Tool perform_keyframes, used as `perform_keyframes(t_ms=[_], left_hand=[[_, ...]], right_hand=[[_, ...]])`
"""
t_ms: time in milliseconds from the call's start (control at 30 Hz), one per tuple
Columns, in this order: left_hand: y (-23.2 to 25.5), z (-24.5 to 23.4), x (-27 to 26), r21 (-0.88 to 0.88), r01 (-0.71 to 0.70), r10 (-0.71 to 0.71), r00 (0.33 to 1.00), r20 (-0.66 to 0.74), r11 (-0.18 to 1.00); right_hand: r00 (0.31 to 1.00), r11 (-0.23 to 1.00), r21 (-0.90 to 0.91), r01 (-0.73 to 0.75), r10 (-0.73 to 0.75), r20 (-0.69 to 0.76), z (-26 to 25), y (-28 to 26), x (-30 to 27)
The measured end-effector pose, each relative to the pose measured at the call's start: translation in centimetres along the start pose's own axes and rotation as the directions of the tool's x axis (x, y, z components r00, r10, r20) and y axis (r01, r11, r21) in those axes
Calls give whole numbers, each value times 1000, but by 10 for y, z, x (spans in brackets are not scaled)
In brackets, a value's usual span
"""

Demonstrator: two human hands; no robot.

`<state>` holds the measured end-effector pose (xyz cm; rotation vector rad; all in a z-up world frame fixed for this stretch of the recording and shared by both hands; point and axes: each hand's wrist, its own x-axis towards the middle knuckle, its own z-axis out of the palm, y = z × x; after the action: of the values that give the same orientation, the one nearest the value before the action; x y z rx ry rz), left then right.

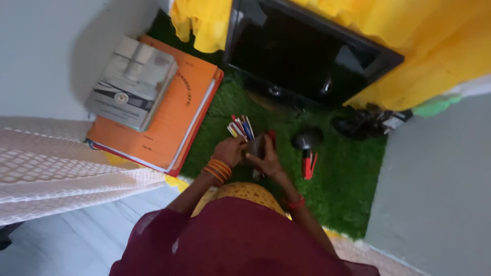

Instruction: The person wipes the covers of stacked files and a green notebook with a red cloth, then wipes a computer mouse and a small black device on a green mat. The person also empties a pen holder, wipes the pens and pencils individually, and places them back on the mat.

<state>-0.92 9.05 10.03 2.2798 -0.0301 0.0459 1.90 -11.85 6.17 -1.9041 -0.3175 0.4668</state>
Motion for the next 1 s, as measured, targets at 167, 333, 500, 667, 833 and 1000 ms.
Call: perform_keyframes(t_ms=[167,333,500,667,833,1000], left_hand=[[-10,7,10,-253,-25,15,999,-42,967],[-56,27,19,-338,240,-331,912,-243,910],[-116,54,28,-343,362,-372,928,38,867],[-128,73,30,-428,393,-397,914,84,814],[-121,64,31,-304,438,-426,898,109,846],[-109,61,28,-399,446,-435,892,123,802]], right_hand=[[985,988,108,-111,124,-123,7,12,4],[973,965,172,-196,214,-88,0,-14,-2],[912,873,280,-398,410,19,2,-49,-21],[885,811,358,-462,447,129,-6,-52,-40],[859,709,484,-512,420,293,-24,-23,-65],[882,613,639,-466,381,278,-46,-10,-94]])
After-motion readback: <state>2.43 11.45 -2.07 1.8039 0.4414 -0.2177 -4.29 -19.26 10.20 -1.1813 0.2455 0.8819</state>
